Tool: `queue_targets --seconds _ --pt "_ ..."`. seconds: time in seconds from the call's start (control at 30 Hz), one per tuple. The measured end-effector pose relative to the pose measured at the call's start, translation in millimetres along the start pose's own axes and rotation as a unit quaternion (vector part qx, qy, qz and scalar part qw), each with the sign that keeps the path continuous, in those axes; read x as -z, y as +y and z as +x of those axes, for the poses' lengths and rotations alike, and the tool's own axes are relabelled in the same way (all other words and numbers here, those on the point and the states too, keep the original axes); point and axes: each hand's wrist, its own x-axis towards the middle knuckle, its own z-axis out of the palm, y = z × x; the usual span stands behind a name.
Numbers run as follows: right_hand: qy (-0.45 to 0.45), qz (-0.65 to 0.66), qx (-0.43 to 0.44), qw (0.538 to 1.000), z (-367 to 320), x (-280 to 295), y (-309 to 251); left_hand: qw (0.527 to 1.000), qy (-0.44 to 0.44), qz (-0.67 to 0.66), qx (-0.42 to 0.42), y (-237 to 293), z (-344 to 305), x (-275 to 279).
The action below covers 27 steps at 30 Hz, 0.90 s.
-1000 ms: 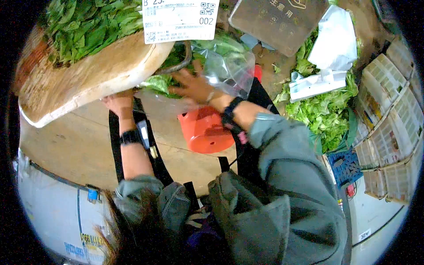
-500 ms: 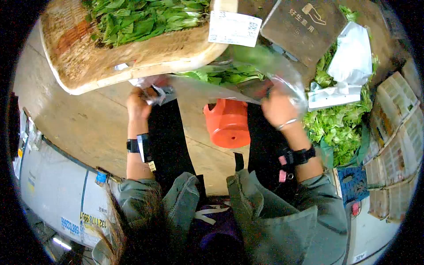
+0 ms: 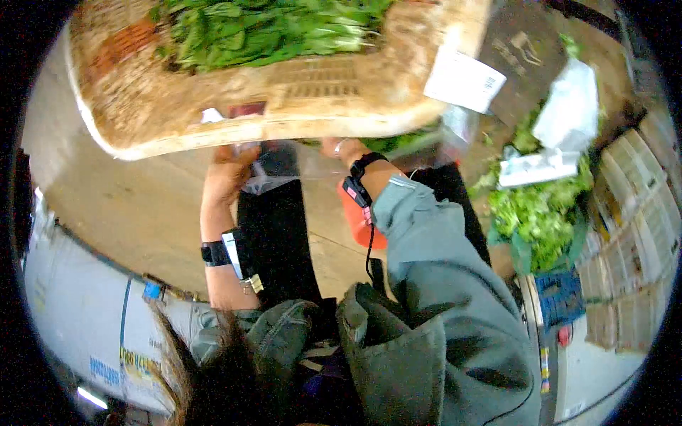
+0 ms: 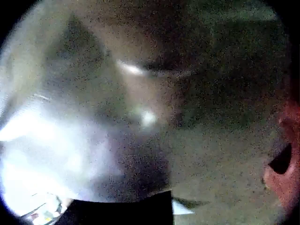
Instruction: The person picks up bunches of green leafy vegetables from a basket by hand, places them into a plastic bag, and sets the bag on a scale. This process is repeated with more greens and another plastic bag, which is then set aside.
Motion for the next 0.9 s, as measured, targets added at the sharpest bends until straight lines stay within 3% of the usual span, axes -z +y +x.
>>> queue_targets --seconds 0.03,0.07,0.13,0.17,0.2,0.23,0.27,0.3,0.33,0.4,0.47,0.5,0.53,0.57,0.6,0.63,0.67,0.7,0.73,0.8,0.83,0.87,0.9 --pt "0.216 -0.111 0.039 0.969 -22 -3 1 0.997 0.031 0.056 -0.038 -19 3 0" --pt "0.212 -0.114 0.03 0.97 -36 4 9 0.989 0.067 0.116 -0.07 -36 3 2" --pt "0.239 0.03 -0.031 0.97 -81 34 31 0.921 0.143 0.358 -0.055 23 -24 -2" --pt "0.355 0.047 -0.011 0.934 -76 1 74 0.878 0.199 0.402 -0.164 37 -34 -10" --pt "0.406 -0.028 -0.081 0.91 -85 -14 101 0.88 0.192 0.401 -0.166 42 -32 -19" --pt "0.299 0.268 -0.222 0.889 -122 26 104 0.865 0.189 0.397 -0.242 42 -26 -36" --pt "0.291 -0.011 -0.215 0.932 -146 46 107 0.843 0.186 0.392 -0.318 41 -16 -52" --pt "0.19 -0.035 -0.297 0.935 -153 57 119 0.813 0.23 0.428 -0.32 27 6 -64" --pt "0.262 -0.034 -0.298 0.917 -166 50 133 0.812 0.227 0.43 -0.324 9 21 -79" --pt "0.241 0.034 -0.424 0.872 -201 76 128 0.739 0.288 0.526 -0.306 -19 43 -100" --pt "0.229 0.03 -0.426 0.874 -234 48 157 0.796 0.27 0.522 -0.145 -17 26 -96" --pt "0.222 0.023 -0.426 0.877 -252 33 173 0.769 0.283 0.509 -0.266 -44 34 -86" --pt "0.223 0.028 -0.429 0.875 -271 19 181 0.766 0.281 0.511 -0.27 -53 29 -85" --pt "0.219 -0.016 -0.386 0.896 -291 4 182 0.877 0.269 0.375 -0.138 -58 20 -83" --pt "0.215 -0.06 -0.341 0.913 -304 -5 175 0.944 0.245 0.221 0.001 -64 11 -75" --pt "0.218 -0.055 -0.34 0.913 -316 1 157 0.978 0.168 0.1 -0.074 -79 4 -54" --pt "0.278 0.036 -0.305 0.91 -333 18 131 0.985 0.084 -0.025 -0.146 -89 -7 -36" --pt "0.335 0.126 -0.265 0.895 -348 26 113 0.967 0.153 -0.199 -0.029 -41 -44 -39" --pt "0.336 0.127 -0.264 0.895 -359 22 103 0.901 0.217 -0.364 0.09 15 -83 -37" --pt "0.417 0.27 -0.252 0.83 -374 19 90 0.952 -0.045 -0.299 0.047 24 -103 29" --pt "0.37 0.427 -0.287 0.774 -377 23 78 0.953 -0.045 -0.296 0.043 20 -104 31" --pt "0.372 0.43 -0.286 0.771 -374 11 81 0.957 -0.025 -0.274 0.093 7 -104 31" --pt "0.323 0.359 -0.328 0.812 -365 -13 90 0.957 -0.004 -0.252 0.142 -8 -103 32"
